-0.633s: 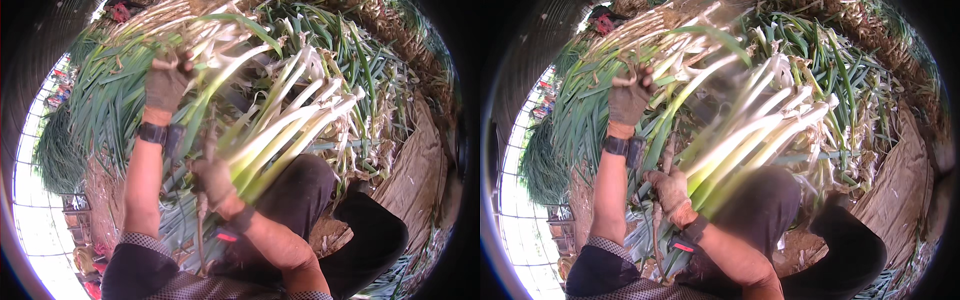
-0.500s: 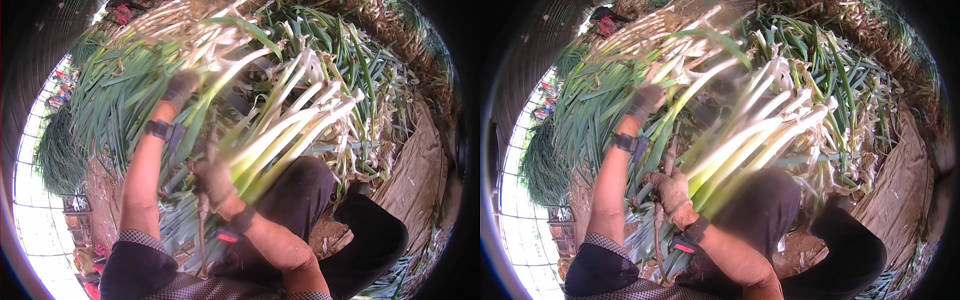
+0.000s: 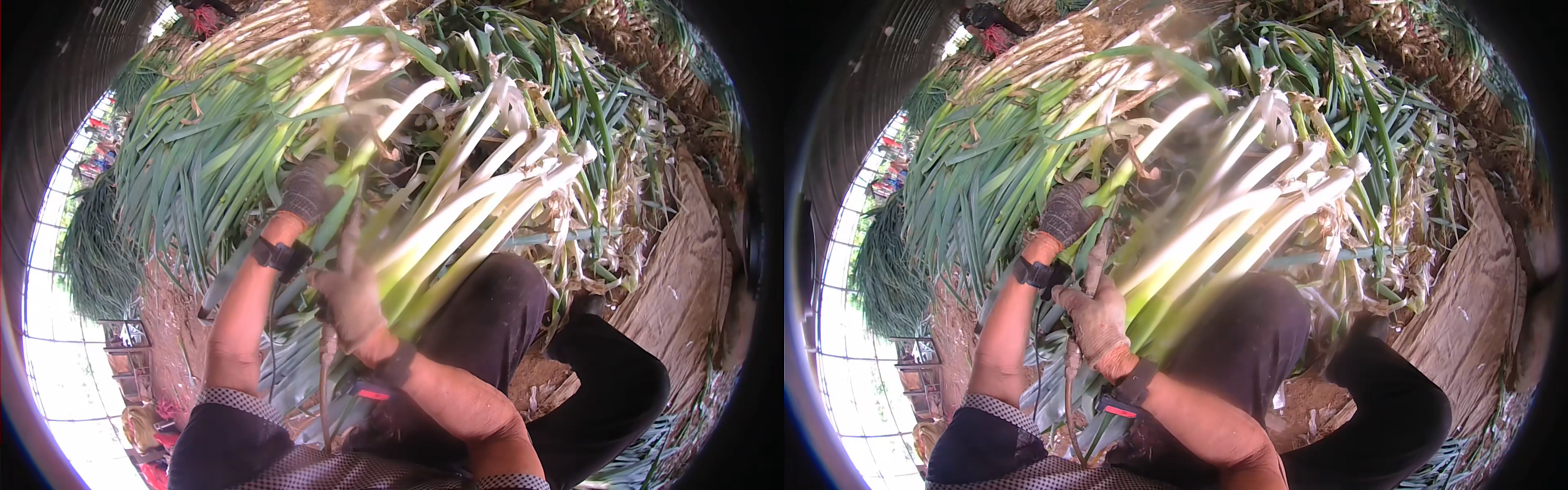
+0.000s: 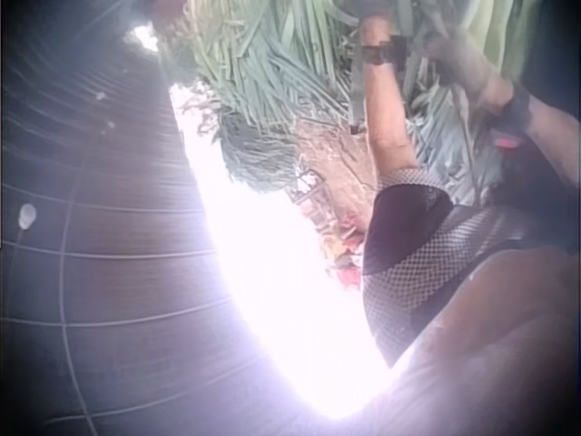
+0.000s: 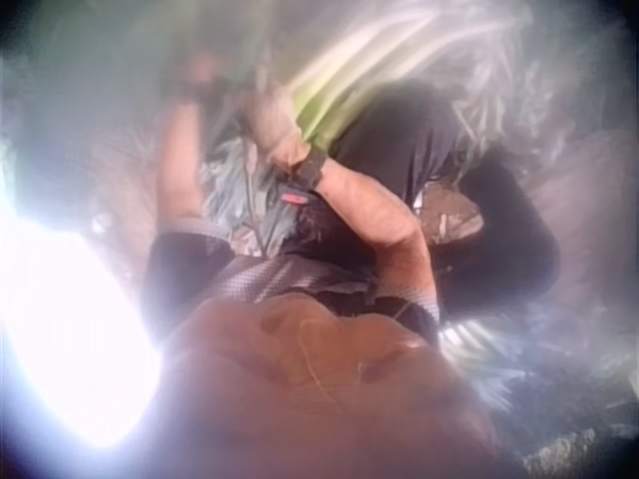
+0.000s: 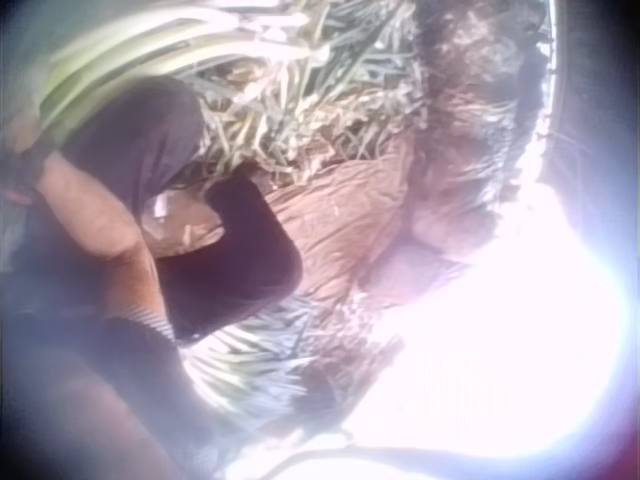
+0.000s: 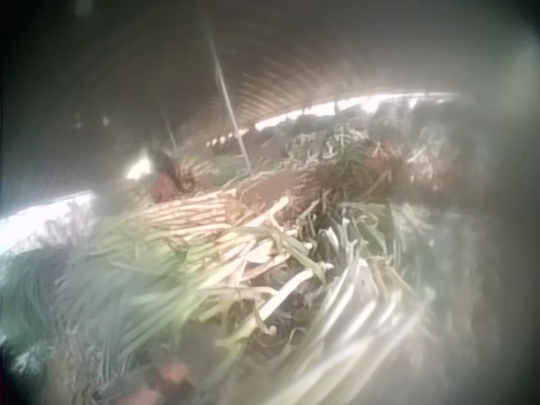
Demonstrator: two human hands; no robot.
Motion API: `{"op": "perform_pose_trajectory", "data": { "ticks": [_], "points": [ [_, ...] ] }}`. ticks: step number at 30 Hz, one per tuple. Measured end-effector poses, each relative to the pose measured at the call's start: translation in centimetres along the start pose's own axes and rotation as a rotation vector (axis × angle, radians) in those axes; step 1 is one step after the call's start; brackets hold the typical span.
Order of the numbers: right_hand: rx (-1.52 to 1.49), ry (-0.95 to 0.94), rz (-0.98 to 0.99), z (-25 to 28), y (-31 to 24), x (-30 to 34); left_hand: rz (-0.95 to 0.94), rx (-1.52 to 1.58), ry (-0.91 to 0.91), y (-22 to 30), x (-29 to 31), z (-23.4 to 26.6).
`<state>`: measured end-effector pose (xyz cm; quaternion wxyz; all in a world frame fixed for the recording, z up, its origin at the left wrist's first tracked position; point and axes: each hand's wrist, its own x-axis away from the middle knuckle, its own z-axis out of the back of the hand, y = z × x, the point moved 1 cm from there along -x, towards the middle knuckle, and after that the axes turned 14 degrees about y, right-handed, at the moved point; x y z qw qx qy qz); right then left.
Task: The recorder is cleaning and trimming large leeks by hand using a fixed blade on a stand.
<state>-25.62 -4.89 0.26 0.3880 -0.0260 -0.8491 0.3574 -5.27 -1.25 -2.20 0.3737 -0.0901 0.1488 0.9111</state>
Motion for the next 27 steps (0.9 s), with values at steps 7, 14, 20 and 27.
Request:
{"op": "perform_pose_trajectory", "data": {
  "ticks": [7,14,20,27],
  "points": [
    [0.152,0.065,0.396,-0.9,1.9,0.6,0.055,-0.051,0.145,0.1,-0.5,-0.8],
    [0.065,0.099,0.37,-0.7,2.0,-1.0,0.062,-0.119,0.053,1.8,0.7,0.0],
    [-0.082,0.019,0.392,0.1,-1.4,-1.2,-0.016,-0.16,-0.084,2.8,3.2,1.9],
    [0.038,0.015,0.197,0.3,-2.5,-0.8,0.014,-0.248,-0.19,2.0,8.3,4.3]
  ]
}}
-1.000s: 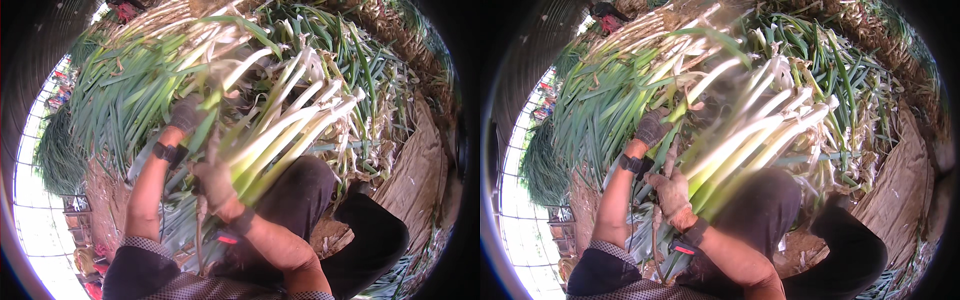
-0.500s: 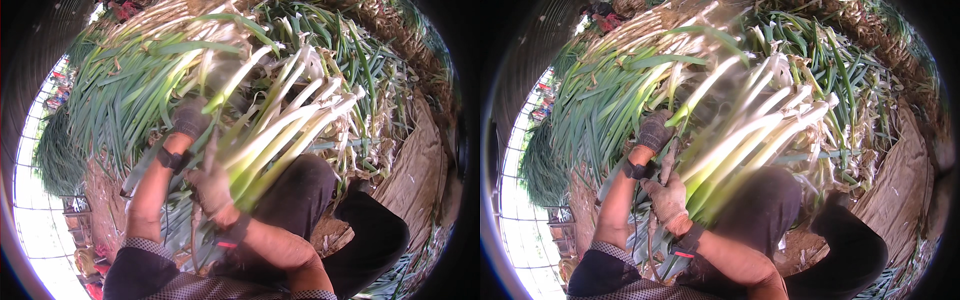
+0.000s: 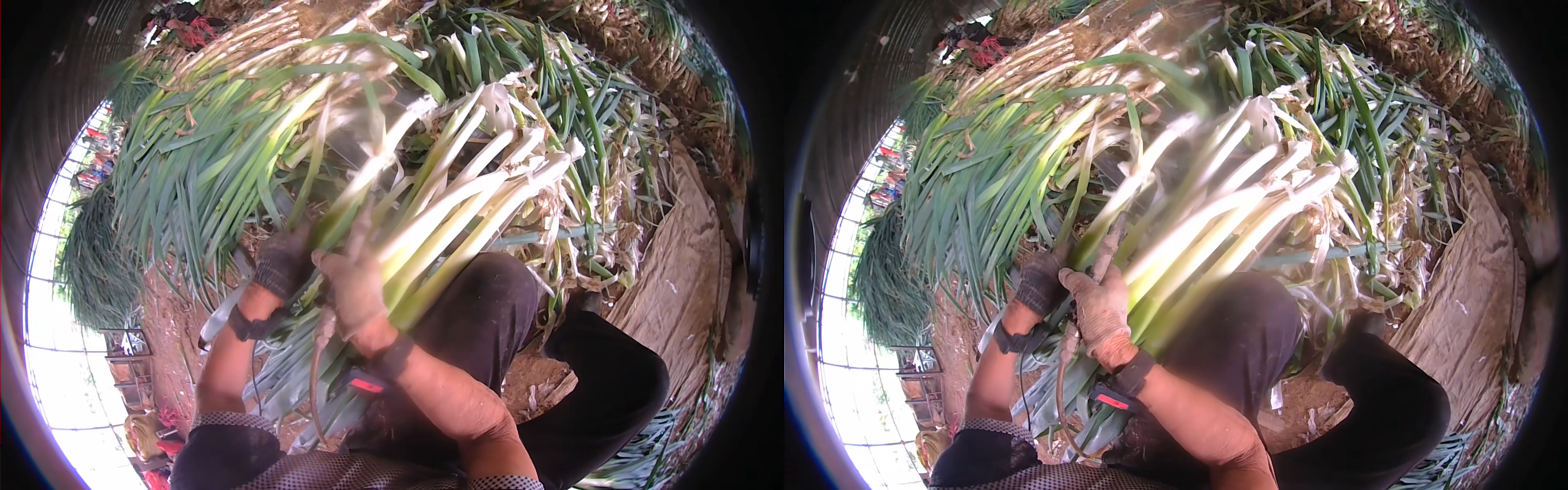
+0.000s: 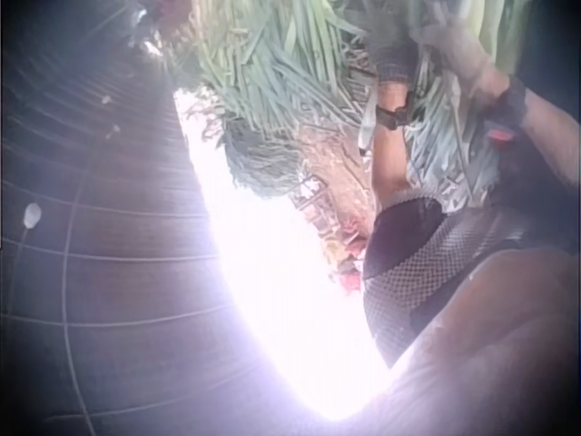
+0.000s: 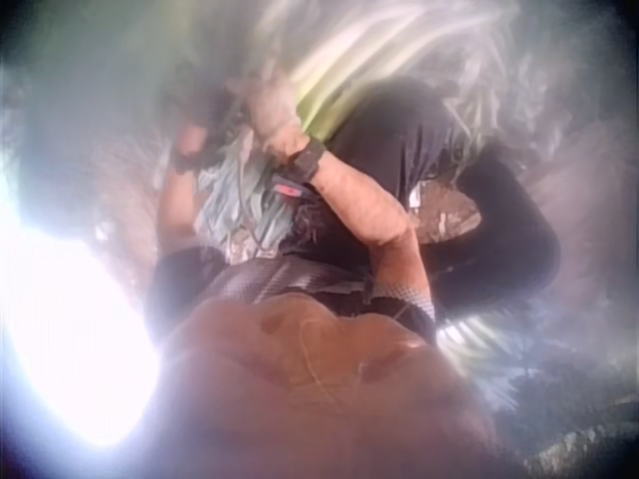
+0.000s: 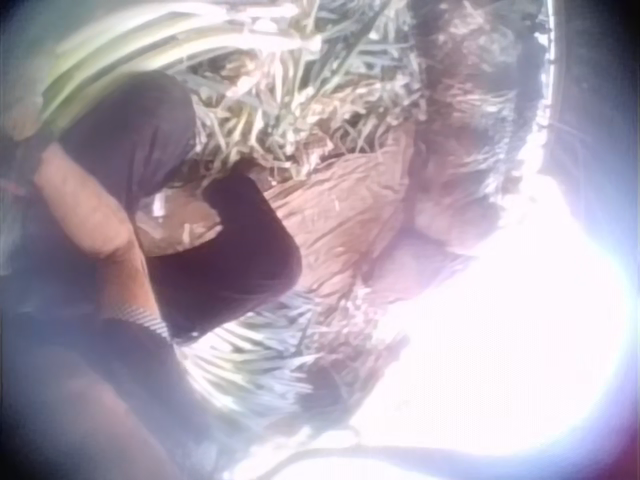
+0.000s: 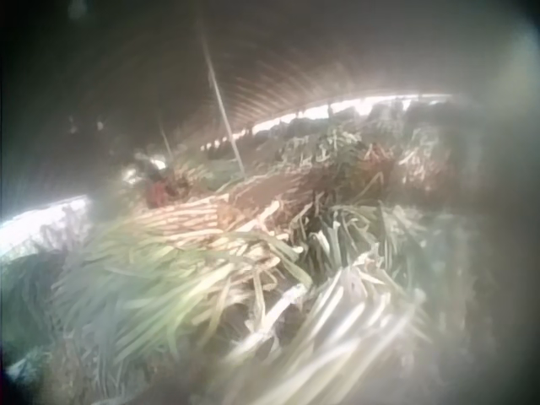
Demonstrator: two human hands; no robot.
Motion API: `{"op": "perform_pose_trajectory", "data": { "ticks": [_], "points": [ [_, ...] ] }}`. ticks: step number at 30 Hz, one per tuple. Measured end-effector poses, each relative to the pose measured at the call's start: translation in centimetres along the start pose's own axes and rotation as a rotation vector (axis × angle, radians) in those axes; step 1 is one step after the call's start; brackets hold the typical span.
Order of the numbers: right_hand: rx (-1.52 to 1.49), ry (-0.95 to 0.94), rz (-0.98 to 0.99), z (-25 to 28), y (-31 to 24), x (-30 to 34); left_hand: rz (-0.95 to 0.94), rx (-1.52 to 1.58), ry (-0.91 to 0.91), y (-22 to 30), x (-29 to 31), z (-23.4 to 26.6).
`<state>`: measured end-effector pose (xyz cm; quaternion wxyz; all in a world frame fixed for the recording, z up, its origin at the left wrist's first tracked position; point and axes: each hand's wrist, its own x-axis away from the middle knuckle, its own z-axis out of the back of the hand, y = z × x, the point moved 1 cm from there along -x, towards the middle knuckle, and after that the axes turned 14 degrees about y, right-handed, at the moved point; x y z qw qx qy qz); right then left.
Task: The recorder is cleaning and trimming large leeks by hand using a fixed blade on a stand.
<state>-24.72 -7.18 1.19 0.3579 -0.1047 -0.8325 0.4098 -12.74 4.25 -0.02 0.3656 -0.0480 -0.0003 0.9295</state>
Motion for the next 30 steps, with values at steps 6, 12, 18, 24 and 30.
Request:
{"op": "perform_pose_trajectory", "data": {
  "ticks": [6,12,18,24,30],
  "points": [
    [-0.014,0.01,0.076,-0.3,0.5,0.2,-0.126,0.069,0.132,-3.0,2.1,-0.8],
    [-0.128,0.064,0.147,-0.3,1.8,0.5,-0.052,0.11,0.078,-4.1,0.3,-1.3],
    [-0.043,0.021,-0.142,-0.4,0.2,1.1,-0.047,-0.026,0.1,-3.5,0.8,-1.9],
    [-0.014,0.034,-0.023,-0.2,1.6,0.6,-0.027,-0.108,0.171,-3.1,1.3,-3.1],
    [0.084,0.095,0.061,-0.2,1.1,1.0,-0.015,-0.106,0.039,-3.5,0.7,-2.9]
  ]
}}
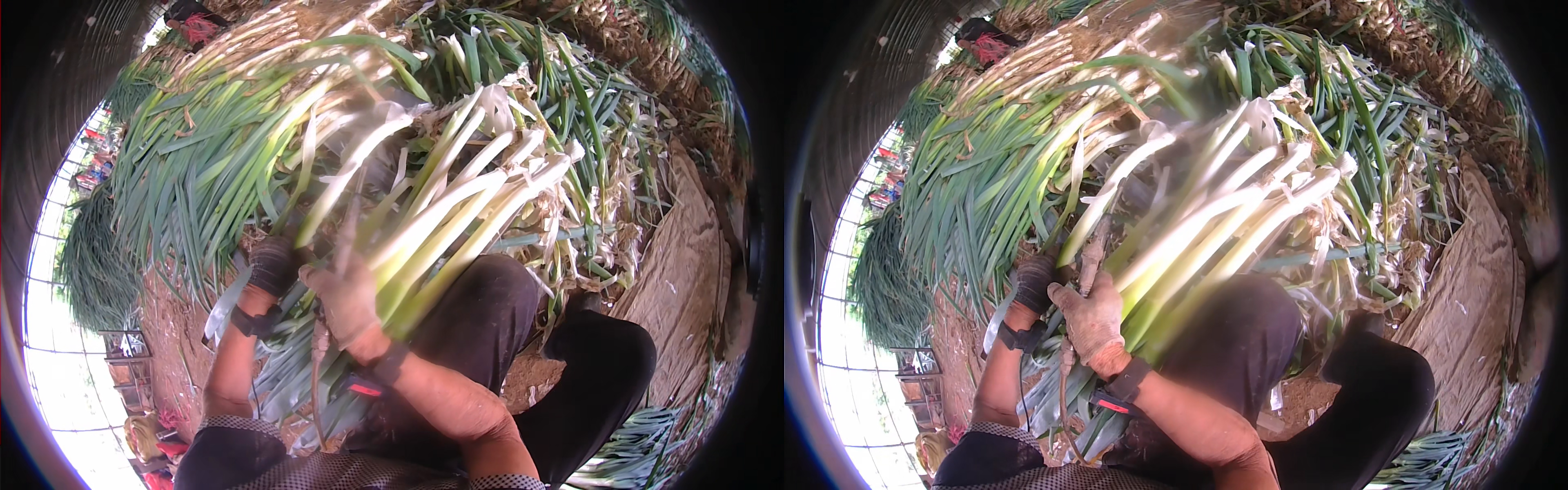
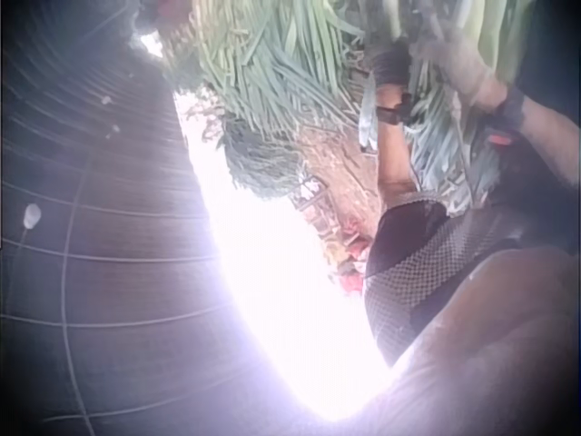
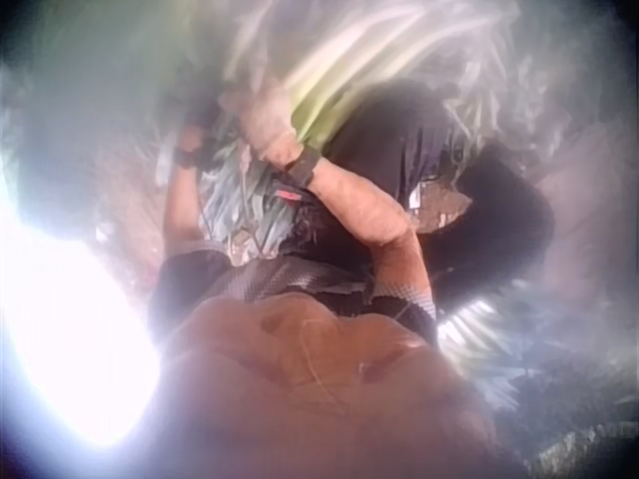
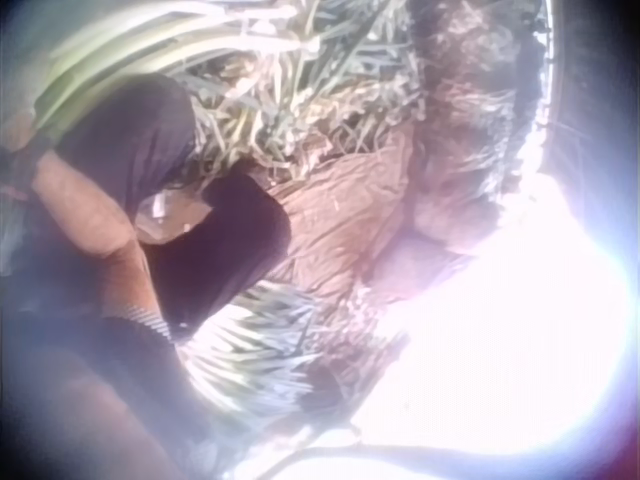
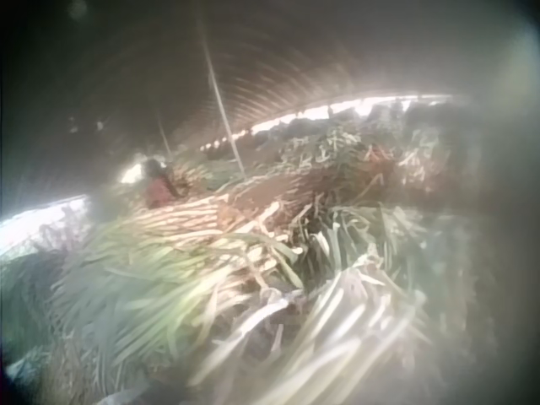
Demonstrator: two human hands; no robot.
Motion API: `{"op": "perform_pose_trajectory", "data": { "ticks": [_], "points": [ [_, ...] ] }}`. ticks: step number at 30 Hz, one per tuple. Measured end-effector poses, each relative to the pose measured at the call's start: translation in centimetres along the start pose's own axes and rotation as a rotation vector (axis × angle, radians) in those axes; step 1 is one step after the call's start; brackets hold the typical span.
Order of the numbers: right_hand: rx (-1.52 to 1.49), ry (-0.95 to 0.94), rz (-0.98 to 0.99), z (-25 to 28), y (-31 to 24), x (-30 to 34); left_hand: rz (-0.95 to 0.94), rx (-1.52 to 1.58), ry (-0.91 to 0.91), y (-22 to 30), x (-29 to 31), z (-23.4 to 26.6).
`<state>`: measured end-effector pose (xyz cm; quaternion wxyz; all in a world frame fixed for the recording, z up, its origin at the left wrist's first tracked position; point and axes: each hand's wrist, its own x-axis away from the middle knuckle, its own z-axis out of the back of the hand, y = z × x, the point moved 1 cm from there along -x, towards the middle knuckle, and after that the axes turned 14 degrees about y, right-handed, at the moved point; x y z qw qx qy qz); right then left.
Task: The recorder is cleaning and trimming large leeks by hand using a fixed blade on a stand.
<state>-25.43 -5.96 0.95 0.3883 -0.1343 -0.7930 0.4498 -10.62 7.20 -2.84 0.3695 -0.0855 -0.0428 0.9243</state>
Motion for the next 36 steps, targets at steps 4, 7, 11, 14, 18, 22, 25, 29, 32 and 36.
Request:
{"op": "perform_pose_trajectory", "data": {
  "ticks": [4,7,11,14,18,22,25,29,32,36],
  "points": [
    [-0.15,-0.023,-0.014,-0.3,0.8,-0.6,-0.02,-0.018,0.032,0.1,1.2,-0.2],
    [-0.138,0.021,0.043,-0.7,1.3,-1.4,-0.113,0.064,0.137,1.3,3.1,-0.3],
    [-0.219,0.097,0.118,-0.8,0.9,-1.7,-0.188,0.08,0.279,1.9,4.1,0.3],
    [-0.189,0.095,0.079,-0.6,0.4,-1.5,-0.136,0.048,0.209,1.6,4.8,0.4],
    [-0.245,0.08,-0.001,-0.5,1.4,-2.2,-0.077,0.218,0.195,1.5,5.0,0.8],
    [-0.241,0.057,-0.162,-0.4,0.1,-1.6,-0.022,0.292,0.131,1.2,5.1,1.5],
    [-0.327,0.064,-0.188,-0.3,-0.4,-1.5,-0.057,0.333,0.173,1.0,5.4,1.4],
    [-0.375,0.107,-0.125,-0.7,0.7,-2.6,-0.106,0.351,0.272,1.2,5.2,0.7],
    [-0.396,0.12,-0.151,-0.8,0.8,-3.7,-0.203,0.216,0.262,0.1,5.7,-1.4],
    [-0.612,0.087,-0.33,-1.4,-0.7,-4.7,0.152,0.495,0.098,-3.8,7.5,-5.7]
  ]
}}
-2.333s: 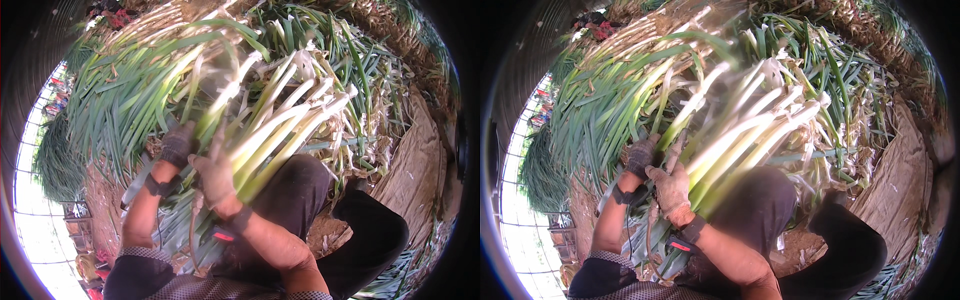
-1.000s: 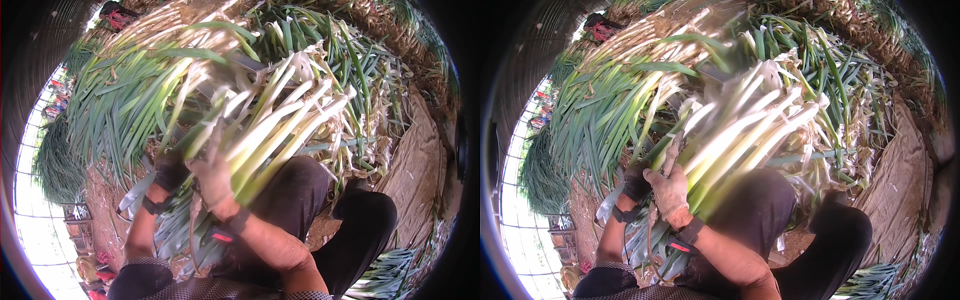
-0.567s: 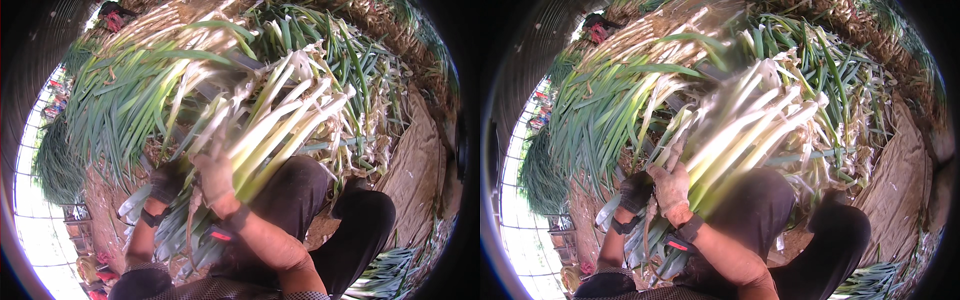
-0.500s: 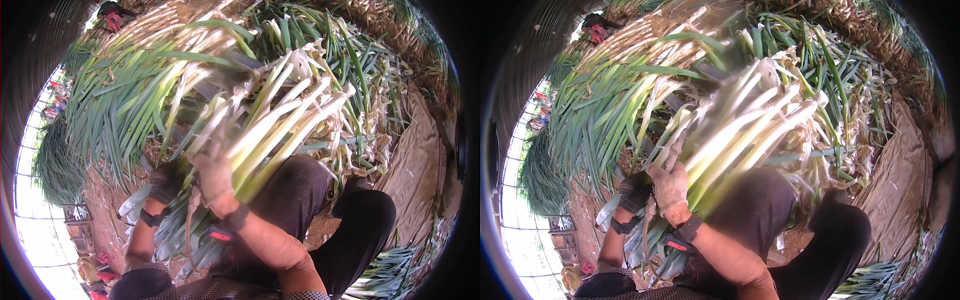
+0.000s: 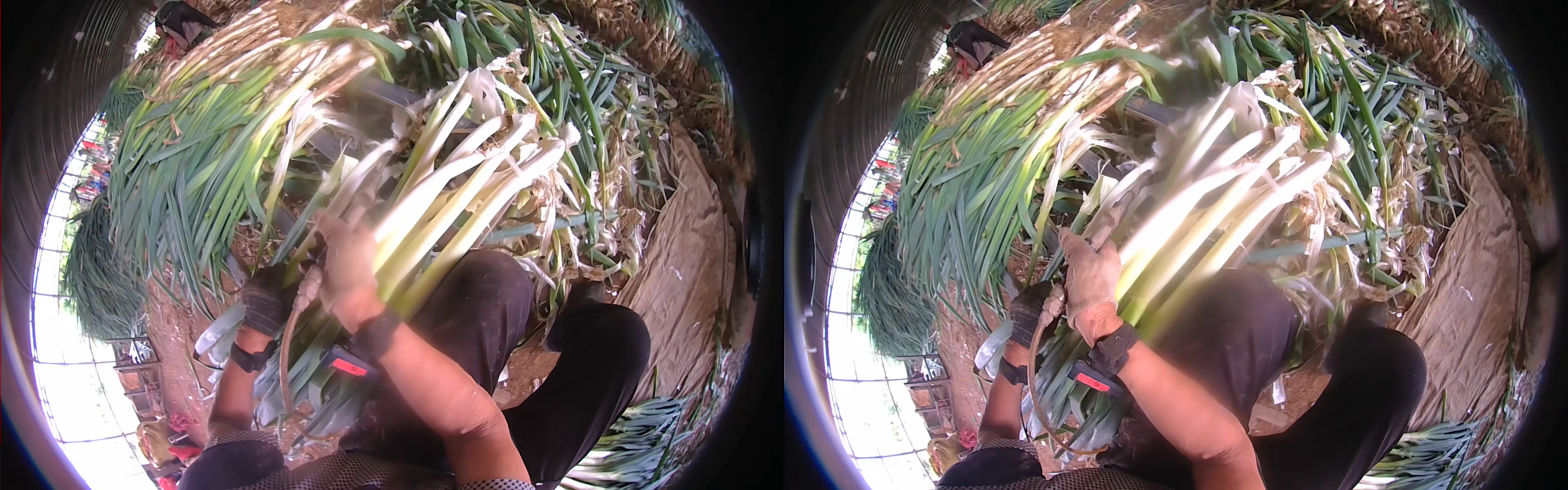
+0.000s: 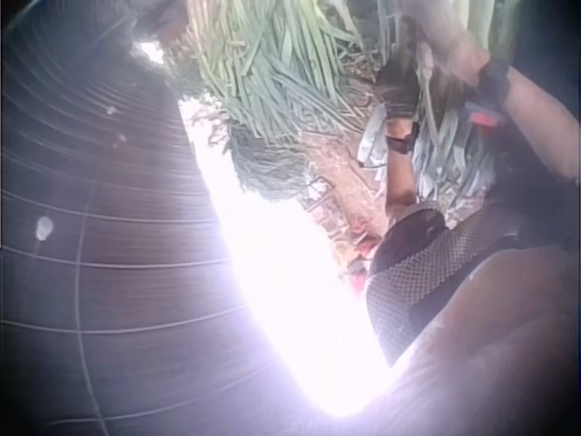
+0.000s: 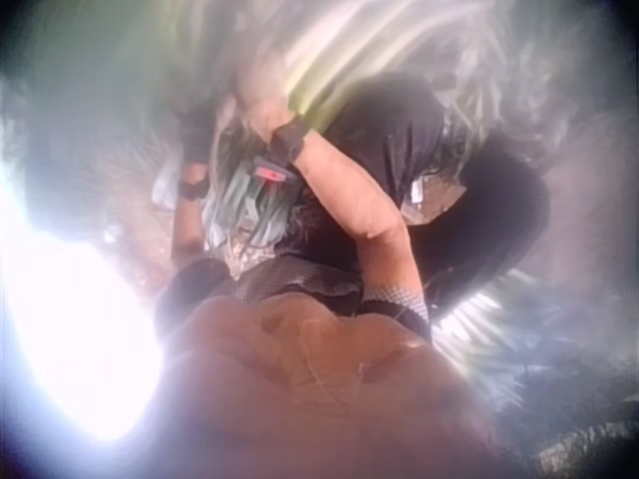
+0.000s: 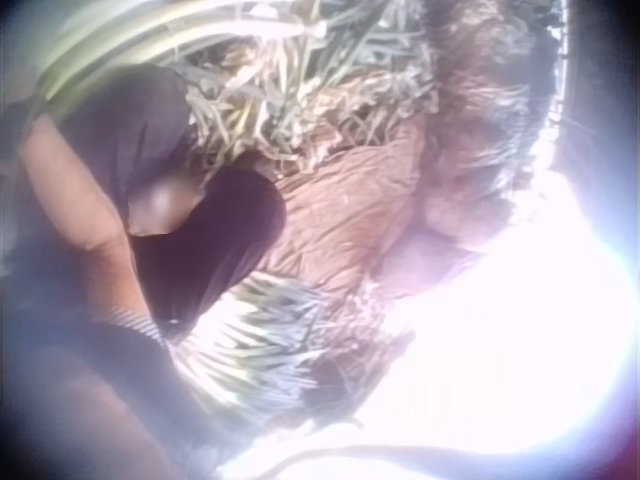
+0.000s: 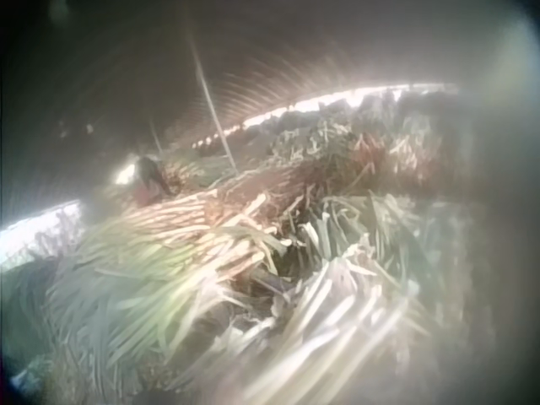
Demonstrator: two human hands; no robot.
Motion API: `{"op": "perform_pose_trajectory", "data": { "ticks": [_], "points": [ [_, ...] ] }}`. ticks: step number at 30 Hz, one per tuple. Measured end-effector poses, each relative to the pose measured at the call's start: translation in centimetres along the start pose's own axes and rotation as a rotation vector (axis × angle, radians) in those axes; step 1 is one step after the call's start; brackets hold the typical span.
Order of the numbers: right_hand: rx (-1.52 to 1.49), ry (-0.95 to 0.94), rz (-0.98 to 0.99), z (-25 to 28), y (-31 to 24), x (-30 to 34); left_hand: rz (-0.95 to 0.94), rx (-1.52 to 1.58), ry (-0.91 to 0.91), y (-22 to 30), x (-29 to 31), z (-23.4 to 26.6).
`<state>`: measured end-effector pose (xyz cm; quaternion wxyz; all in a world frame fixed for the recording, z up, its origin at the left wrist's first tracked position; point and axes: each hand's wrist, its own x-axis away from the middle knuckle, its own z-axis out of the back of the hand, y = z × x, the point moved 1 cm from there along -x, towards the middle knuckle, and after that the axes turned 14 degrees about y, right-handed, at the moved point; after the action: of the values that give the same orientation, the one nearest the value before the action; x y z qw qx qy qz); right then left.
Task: The recorder is cleaning and trimming large leeks by hand using a fixed blade on a stand.
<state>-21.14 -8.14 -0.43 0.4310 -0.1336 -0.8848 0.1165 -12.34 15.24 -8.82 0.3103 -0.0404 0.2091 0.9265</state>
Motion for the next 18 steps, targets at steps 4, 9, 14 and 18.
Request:
{"op": "perform_pose_trajectory", "data": {
  "ticks": [4,9,14,18],
  "points": [
    [-0.02,0.032,-0.074,-0.2,-1.4,0.7,-0.166,-0.263,0.062,0.5,0.1,-0.6],
    [-0.063,0.013,-0.031,0.1,-0.5,0.0,-0.18,-0.287,0.043,4.1,-1.0,1.2],
    [0.242,-0.015,0.279,1.1,1.1,0.2,-0.119,-0.218,0.157,4.9,-4.7,2.9],
    [0.358,-0.077,0.211,1.2,0.1,1.9,0.005,-0.067,-0.011,5.7,-10.0,2.5]
  ]
}}
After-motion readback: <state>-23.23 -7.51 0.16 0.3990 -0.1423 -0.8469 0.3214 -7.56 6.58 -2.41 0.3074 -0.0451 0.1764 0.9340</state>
